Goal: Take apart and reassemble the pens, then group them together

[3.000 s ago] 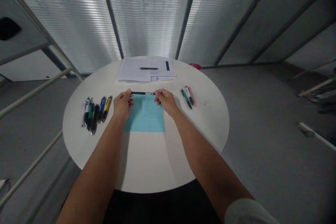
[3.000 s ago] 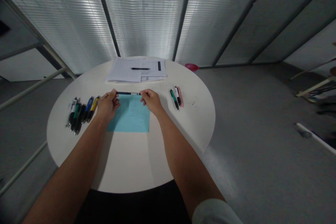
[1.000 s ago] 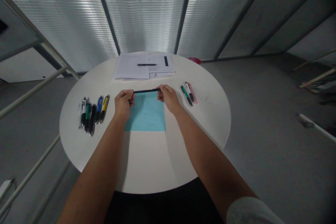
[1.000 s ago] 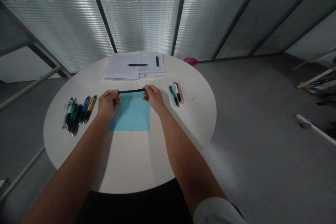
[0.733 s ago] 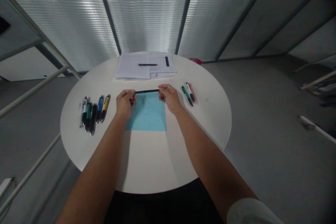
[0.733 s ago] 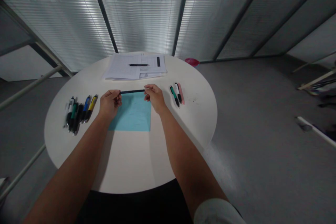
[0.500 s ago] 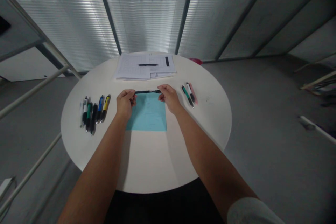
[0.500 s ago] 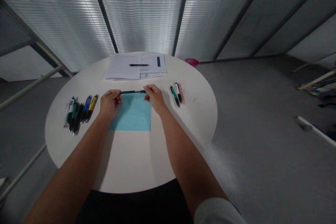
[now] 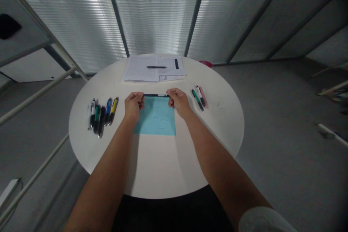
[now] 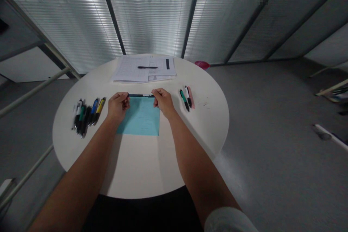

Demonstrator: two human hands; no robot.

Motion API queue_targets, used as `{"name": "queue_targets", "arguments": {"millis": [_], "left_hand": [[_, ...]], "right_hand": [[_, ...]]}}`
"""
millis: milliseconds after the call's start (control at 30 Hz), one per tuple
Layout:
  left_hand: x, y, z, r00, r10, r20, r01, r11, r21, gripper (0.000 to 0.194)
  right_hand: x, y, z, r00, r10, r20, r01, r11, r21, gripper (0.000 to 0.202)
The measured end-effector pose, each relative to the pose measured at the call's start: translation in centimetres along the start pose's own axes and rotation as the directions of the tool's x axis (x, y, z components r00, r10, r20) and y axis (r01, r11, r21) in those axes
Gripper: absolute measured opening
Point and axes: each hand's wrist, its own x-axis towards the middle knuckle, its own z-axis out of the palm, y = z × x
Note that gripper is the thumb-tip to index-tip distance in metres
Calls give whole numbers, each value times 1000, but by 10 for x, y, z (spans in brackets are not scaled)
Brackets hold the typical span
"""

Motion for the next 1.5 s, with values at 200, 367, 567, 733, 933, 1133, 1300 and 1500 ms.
{"name": "queue_targets", "arguments": {"millis": [200,367,567,733,933,1133,1300,1500], "left_hand": [[0,-1,-1,1000,3,-4,-3,1000,7,16],[0,0,-1,1000,2,0,-2,1000,-8,15],[0,0,-1,1000,-1,12,1,1000,-7,16],[1,0,-1,1000,-3,3,3,1000,-1,14],[1,0,0,1000,-8,-7,8,1000,-14,16],[0,0,-1,1000,-17,14,17,1000,-8,15],[1,-1,-2,1000,-2,19,2,1000,-2,15],[-1,0,1,1000,-5,11,4,1000,18,16]], "right_hand": [[2,2,-2,1000,-10,-11,11,996,91,29],[1,0,0,1000,12,7,-13,996,86,28],[1,0,2,1000,0,-26,1,1000,30,36],[0,-2,2,999,-22,-29,24,997,70,34],[0,-2,2,999,-21,-27,22,998,53,33],[1,-1,3,1000,8,-14,-8,1000,-4,43],[0,-2,2,999,-15,40,15,1000,6,35],[2,2,-2,1000,15,6,-16,988,152,27]]}}
